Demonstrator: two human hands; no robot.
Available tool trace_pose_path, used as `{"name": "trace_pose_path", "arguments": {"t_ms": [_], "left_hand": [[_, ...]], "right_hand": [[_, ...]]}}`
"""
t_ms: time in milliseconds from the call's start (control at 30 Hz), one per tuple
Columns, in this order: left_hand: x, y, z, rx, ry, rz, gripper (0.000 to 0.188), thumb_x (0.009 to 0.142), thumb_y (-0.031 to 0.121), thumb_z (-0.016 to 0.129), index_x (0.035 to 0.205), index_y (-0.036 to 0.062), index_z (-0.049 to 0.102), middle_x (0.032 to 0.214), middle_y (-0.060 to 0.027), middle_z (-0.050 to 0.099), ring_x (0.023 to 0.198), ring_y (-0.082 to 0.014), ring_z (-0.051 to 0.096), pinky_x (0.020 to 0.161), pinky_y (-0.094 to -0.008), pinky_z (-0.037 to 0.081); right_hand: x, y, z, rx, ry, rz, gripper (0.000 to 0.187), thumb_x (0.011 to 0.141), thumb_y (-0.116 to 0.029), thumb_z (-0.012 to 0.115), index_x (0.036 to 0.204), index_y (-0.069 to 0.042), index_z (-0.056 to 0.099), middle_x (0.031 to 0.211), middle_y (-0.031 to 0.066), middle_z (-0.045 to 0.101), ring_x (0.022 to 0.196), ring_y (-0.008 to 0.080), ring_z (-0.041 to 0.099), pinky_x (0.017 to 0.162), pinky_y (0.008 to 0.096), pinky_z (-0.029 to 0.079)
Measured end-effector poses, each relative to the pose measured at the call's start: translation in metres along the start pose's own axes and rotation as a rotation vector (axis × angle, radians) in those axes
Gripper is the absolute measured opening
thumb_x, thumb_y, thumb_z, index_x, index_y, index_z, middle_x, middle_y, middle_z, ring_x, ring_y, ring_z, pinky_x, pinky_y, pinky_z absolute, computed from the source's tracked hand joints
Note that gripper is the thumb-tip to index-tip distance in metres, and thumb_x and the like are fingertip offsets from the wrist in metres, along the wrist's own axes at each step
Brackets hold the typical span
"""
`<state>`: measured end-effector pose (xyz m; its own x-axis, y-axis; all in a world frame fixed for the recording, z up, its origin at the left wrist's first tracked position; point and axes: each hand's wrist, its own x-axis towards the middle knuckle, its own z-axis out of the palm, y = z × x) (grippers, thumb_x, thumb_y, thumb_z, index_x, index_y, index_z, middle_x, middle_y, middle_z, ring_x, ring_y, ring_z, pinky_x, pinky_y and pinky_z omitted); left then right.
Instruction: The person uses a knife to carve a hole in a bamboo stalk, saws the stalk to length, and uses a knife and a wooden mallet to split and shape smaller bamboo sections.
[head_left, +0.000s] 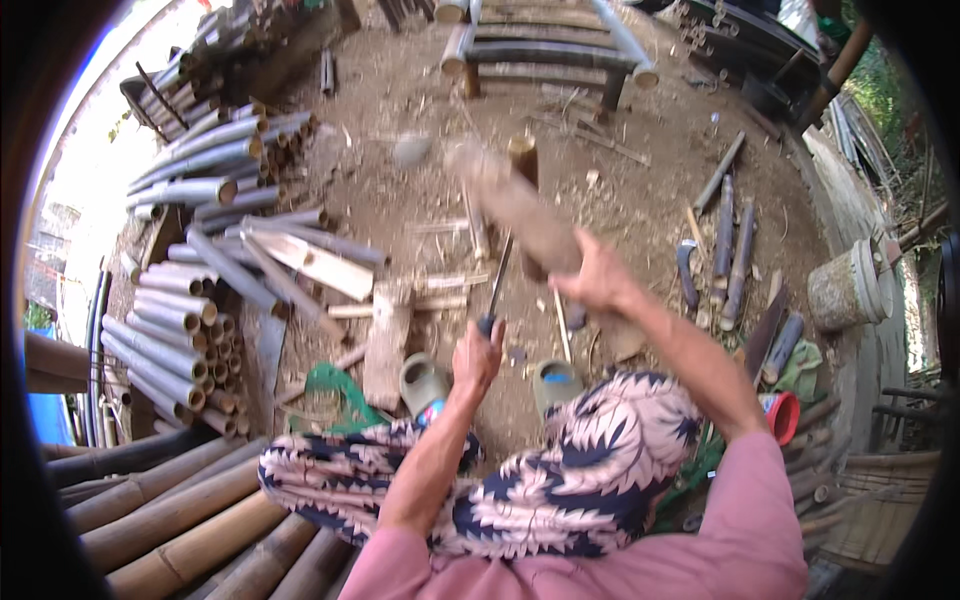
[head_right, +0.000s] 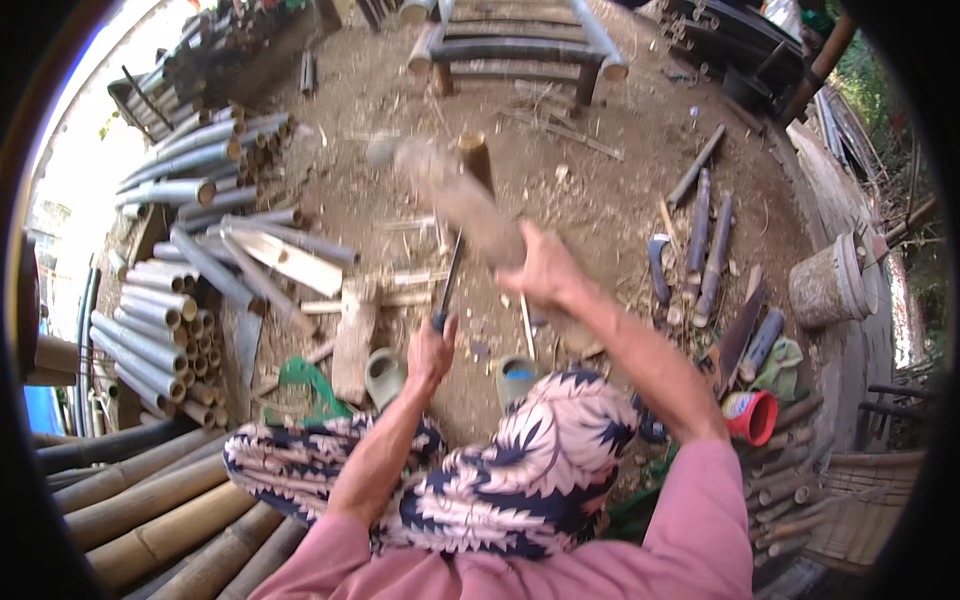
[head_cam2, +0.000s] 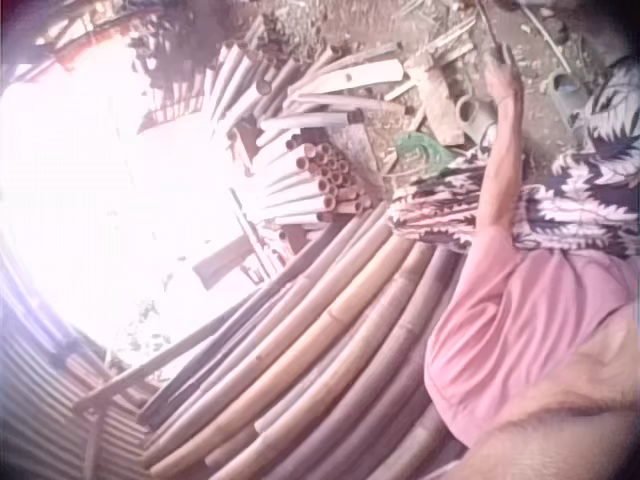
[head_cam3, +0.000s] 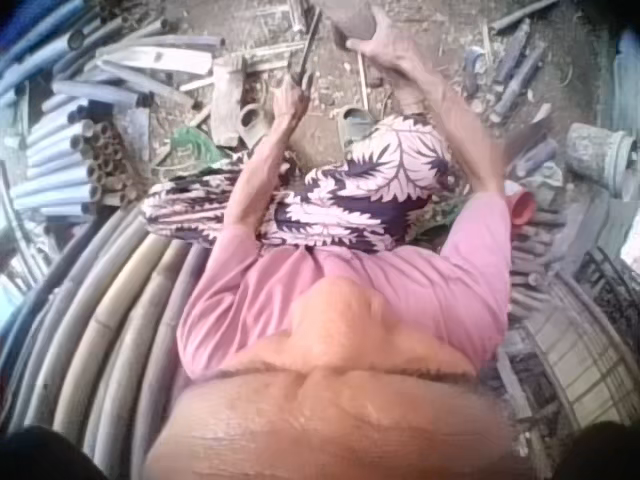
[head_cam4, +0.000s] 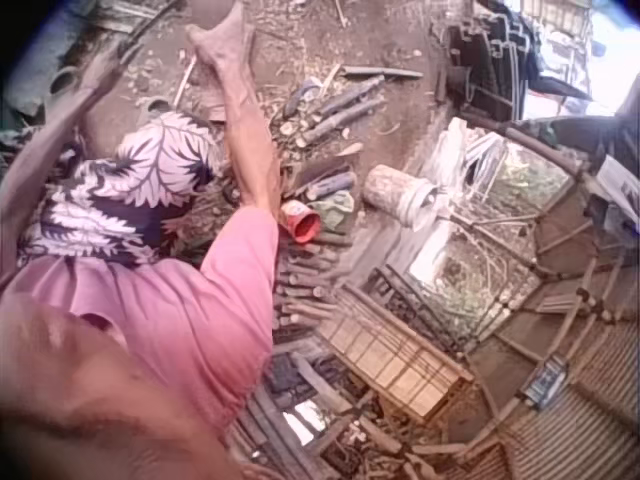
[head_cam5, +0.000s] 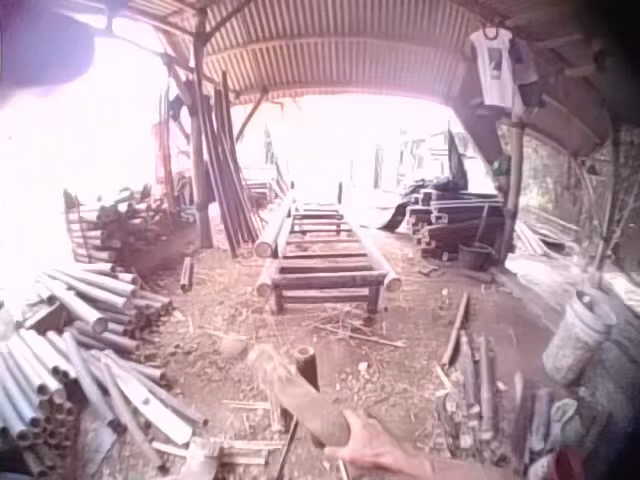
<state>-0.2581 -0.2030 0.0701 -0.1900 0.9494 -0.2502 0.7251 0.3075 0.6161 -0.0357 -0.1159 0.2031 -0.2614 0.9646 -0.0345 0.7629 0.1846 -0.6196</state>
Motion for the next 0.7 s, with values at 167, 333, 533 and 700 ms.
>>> {"name": "trace_pose_path", "arguments": {"t_ms": [167,333,533,700], "left_hand": [[0.018,0.012,-0.003,-0.002,-0.016,-0.042,0.065,0.093,0.062,0.049,0.101,-0.0016,0.056,0.091,-0.0354,0.065,0.089,-0.0515,0.064,0.076,-0.0582,0.050],[0.022,-0.002,0.008,0.002,-0.014,-0.065,0.063,0.092,0.062,0.051,0.106,0.0007,0.057,0.092,-0.0332,0.066,0.092,-0.0511,0.064,0.080,-0.0572,0.050],[0.017,0.002,0.005,-0.020,-0.068,-0.122,0.064,0.092,0.063,0.051,0.107,0.0004,0.056,0.094,-0.0321,0.066,0.093,-0.0512,0.064,0.082,-0.0574,0.050],[0.039,-0.001,0.012,0.032,-0.049,-0.081,0.067,0.091,0.064,0.050,0.109,0.0000,0.056,0.096,-0.0331,0.066,0.094,-0.0506,0.064,0.084,-0.0576,0.049]], "right_hand": [[0.027,-0.030,-0.022,0.296,0.333,-0.233,0.078,0.072,-0.033,0.076,0.132,0.003,0.042,0.111,0.0247,0.064,0.094,0.0336,0.066,0.083,0.0481,0.056],[0.069,0.009,-0.008,-0.224,-0.139,0.056,0.078,0.069,-0.030,0.076,0.132,0.000,0.041,0.104,0.0274,0.066,0.088,0.0399,0.068,0.084,0.0475,0.058],[0.043,-0.024,-0.010,0.242,0.473,-0.356,0.077,0.075,-0.031,0.074,0.135,0.002,0.039,0.110,0.0268,0.064,0.090,0.0388,0.068,0.082,0.0475,0.058],[0.054,0.046,0.030,-0.251,-0.186,0.025,0.083,0.073,-0.034,0.077,0.142,-0.012,0.038,0.125,0.0298,0.060,0.108,0.0399,0.065,0.100,0.0508,0.050]]}}
